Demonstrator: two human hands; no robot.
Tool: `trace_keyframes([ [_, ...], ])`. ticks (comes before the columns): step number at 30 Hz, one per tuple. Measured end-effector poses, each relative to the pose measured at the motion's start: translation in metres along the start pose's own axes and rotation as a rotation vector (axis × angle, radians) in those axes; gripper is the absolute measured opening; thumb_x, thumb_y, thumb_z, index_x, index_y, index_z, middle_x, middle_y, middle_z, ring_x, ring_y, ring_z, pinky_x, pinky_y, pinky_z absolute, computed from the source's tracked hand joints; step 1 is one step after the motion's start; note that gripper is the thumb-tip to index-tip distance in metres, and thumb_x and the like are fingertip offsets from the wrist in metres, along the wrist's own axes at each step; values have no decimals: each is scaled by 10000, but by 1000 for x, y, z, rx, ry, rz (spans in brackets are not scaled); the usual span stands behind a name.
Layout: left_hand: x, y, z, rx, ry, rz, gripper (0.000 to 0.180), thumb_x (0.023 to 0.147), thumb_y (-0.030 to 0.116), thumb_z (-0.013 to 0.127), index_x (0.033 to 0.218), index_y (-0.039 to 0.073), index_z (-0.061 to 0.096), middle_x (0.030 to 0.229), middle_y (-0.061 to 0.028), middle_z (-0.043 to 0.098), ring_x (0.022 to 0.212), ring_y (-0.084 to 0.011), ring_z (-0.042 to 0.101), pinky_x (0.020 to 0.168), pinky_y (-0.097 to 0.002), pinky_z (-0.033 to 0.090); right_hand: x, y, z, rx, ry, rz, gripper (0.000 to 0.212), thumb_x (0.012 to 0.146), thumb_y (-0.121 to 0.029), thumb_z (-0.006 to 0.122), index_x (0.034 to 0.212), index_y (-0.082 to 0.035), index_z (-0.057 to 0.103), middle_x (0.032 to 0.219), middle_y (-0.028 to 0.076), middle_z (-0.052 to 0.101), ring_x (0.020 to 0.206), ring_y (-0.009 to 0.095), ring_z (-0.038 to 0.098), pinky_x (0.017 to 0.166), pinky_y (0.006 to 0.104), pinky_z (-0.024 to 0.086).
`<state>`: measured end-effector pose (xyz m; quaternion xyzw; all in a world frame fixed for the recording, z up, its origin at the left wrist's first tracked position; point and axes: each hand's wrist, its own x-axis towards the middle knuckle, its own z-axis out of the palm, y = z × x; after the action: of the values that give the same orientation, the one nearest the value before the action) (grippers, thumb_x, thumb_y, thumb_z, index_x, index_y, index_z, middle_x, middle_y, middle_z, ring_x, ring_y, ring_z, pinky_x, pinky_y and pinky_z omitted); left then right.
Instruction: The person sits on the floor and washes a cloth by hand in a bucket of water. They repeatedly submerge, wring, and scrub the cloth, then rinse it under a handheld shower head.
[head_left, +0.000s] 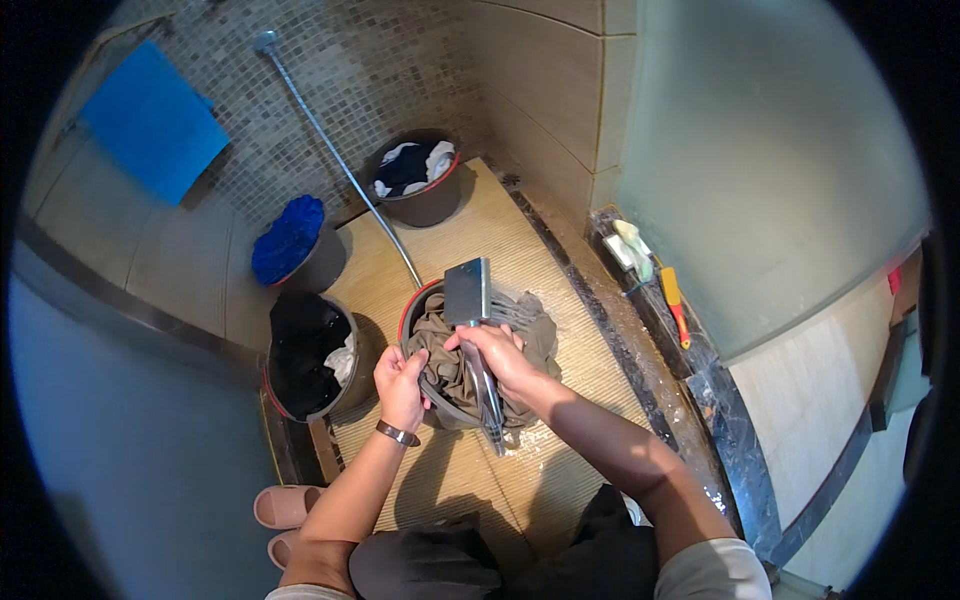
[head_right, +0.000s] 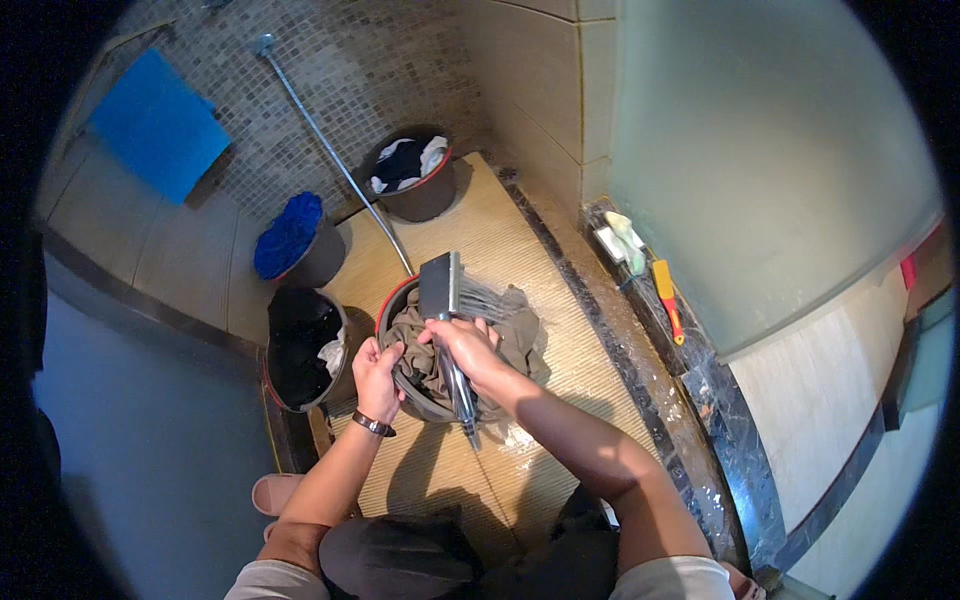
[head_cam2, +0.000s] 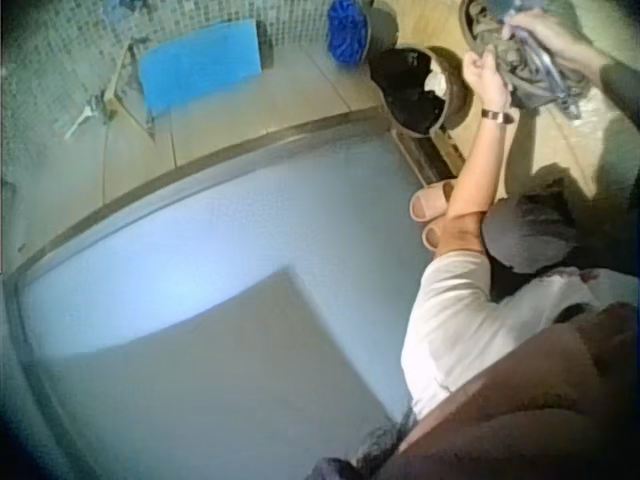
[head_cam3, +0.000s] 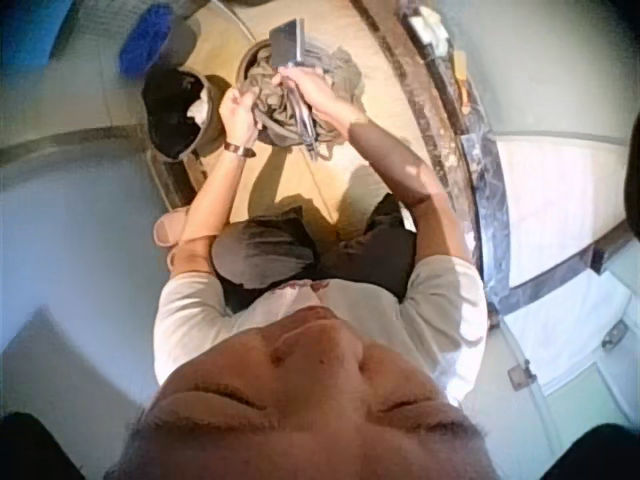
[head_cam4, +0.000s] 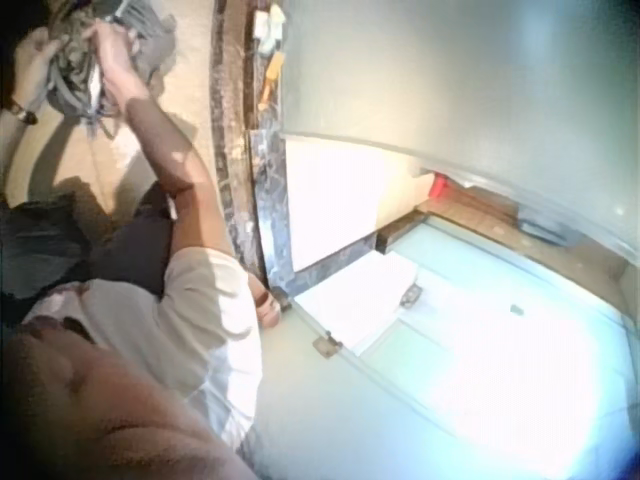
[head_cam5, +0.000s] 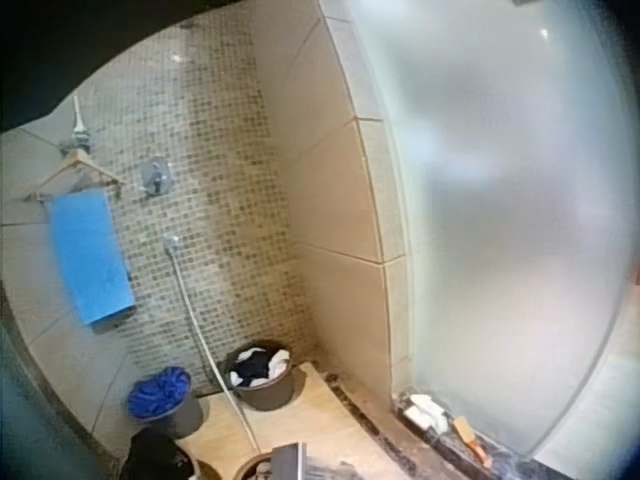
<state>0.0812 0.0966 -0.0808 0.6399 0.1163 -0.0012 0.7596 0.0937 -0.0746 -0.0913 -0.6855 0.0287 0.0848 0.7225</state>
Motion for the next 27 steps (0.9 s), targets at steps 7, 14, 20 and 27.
trace_keyframes([
  [7, -6, -2, -45, -45, 92, -119, 126, 852, 71, 617, 781, 55, 515, 629, -34, 553, 361, -131, 467, 257, -265, 334, 3, -8, 32, 201, -262, 207, 415, 951, -417, 567, 913, -38, 731, 723, 25, 618, 621, 113, 493, 595, 253, 391],
  [14, -25, 0, -70, 3, 58, -628, 352, 954, 295, 484, 1044, -34, 569, 743, -128, 644, 463, -214, 603, 344, -337, 516, -29, -22, 49, 478, -393, 278, 469, 966, -451, 568, 941, -2, 704, 653, 16, 535, 582, 85, 458, 526, 258, 379],
  [20, -26, -20, -61, -314, -154, -737, 239, 992, 329, 510, 928, 125, 617, 591, 50, 517, 446, -84, 509, 419, -252, 476, -65, -34, 53, 634, -506, 305, 426, 995, -342, 538, 1012, 59, 682, 942, 111, 689, 841, 166, 632, 804, 314, 525],
  [27, -18, -96, -32, -1489, -824, -789, 496, 1002, 232, 412, 572, 74, 602, 491, -62, 578, 323, -191, 507, 322, -293, 435, -80, 1, 45, 948, -623, 282, 545, 1030, -396, 395, 1145, 105, 576, 1110, 242, 657, 1004, 284, 638, 904, 379, 496],
])
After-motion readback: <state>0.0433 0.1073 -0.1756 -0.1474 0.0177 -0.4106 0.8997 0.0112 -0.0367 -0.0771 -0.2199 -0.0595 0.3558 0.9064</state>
